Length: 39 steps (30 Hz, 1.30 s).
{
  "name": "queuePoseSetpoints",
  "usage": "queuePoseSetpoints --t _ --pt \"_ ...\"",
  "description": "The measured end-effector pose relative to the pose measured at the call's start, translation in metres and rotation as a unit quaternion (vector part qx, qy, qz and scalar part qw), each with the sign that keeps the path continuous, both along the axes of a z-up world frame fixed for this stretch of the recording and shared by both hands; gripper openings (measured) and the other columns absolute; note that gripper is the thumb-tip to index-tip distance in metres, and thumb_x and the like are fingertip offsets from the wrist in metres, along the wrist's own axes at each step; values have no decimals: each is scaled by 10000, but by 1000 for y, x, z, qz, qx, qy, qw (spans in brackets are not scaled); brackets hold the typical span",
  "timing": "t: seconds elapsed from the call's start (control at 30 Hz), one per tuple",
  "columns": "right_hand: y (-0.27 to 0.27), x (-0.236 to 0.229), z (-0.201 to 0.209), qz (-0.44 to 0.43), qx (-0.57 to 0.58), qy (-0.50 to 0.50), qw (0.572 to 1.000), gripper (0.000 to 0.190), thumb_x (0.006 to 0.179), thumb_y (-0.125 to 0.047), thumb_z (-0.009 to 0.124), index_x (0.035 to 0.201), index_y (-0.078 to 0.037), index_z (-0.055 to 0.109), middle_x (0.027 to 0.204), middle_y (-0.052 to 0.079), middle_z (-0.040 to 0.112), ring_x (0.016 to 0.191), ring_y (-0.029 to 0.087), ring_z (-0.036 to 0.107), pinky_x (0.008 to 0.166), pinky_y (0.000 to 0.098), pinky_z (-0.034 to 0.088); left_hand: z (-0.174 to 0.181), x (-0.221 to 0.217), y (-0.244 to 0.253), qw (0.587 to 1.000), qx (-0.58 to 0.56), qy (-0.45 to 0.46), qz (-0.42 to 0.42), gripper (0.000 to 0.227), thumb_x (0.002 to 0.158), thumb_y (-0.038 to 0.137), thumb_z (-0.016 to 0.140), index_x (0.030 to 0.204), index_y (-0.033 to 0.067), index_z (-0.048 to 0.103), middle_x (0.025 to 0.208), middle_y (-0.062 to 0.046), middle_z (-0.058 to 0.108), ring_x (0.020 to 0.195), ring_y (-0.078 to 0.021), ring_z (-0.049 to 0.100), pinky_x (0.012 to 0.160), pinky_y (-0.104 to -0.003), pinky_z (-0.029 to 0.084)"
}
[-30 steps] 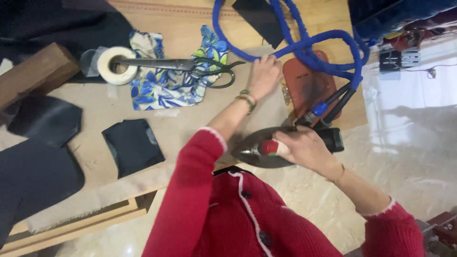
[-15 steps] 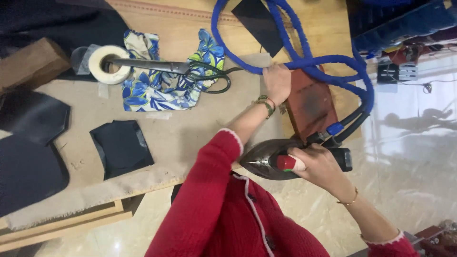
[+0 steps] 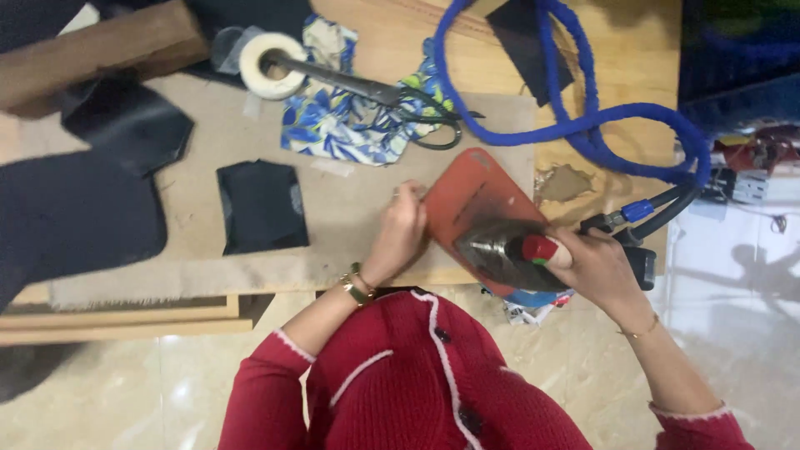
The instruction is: The person irons a small piece of black fabric on a workbench using a steam iron. They then apply a strip of clear tape to the fabric and iron over it to secure it. The person repeats the ironing process on the taped fabric.
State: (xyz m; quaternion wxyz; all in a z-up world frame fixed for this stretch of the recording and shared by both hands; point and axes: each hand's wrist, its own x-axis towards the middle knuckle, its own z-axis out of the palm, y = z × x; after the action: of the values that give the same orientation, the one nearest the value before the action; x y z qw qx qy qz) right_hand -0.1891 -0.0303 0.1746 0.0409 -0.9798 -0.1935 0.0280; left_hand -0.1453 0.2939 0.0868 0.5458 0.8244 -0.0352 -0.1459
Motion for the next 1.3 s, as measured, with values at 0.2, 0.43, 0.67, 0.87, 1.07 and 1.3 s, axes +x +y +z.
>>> queuePoseSetpoints --t 0.2,0.43,0.67,0.87,1.07,1.3 --pt "41 33 -25 15 -21 -49 998 450 771 -359 811 1182 -249 665 603 54 659 670 247 722 818 370 569 -34 -34 45 964 194 -180 10 181 1015 197 504 1173 112 479 816 -87 634 808 -347 707 686 -462 549" --pt "105 54 -18 -42 -40 48 997 448 880 -452 746 1273 -285 609 764 155 734 850 329 748 840 452 555 -10 -54 117 936 213 -261 101 183 924 254 712 1068 189 618 983 -29 623 879 -286 679 737 -421 522" --pt "177 51 28 31 -15 -63 997 641 921 -485 709 1402 -68 630 1085 207 631 1023 373 571 825 476 401 -14 -64 248 910 234 -229 254 45 1006 170 612 1015 150 651 1091 -11 683 941 -255 608 784 -414 387" --pt "291 70 -28 53 225 -3 973 220 978 -223 741 1185 -152 731 1062 94 632 1112 330 587 969 447 422 -35 -56 291 920 264 -153 245 124 952 331 730 988 214 708 995 40 650 992 -250 618 794 -423 470" --pt "342 107 -84 -25 286 57 956 129 1012 -101 670 1127 -129 720 1023 75 689 1033 298 650 949 439 475 -35 -36 291 917 296 -160 216 322 847 469 809 970 202 679 932 2 608 977 -247 601 804 -419 448" --pt "350 101 -88 -70 258 41 963 256 974 -97 726 1217 -50 663 1130 144 583 1142 378 592 1027 528 431 -50 -23 296 914 314 -158 204 254 838 414 815 901 216 669 812 9 603 929 -229 620 810 -401 430"
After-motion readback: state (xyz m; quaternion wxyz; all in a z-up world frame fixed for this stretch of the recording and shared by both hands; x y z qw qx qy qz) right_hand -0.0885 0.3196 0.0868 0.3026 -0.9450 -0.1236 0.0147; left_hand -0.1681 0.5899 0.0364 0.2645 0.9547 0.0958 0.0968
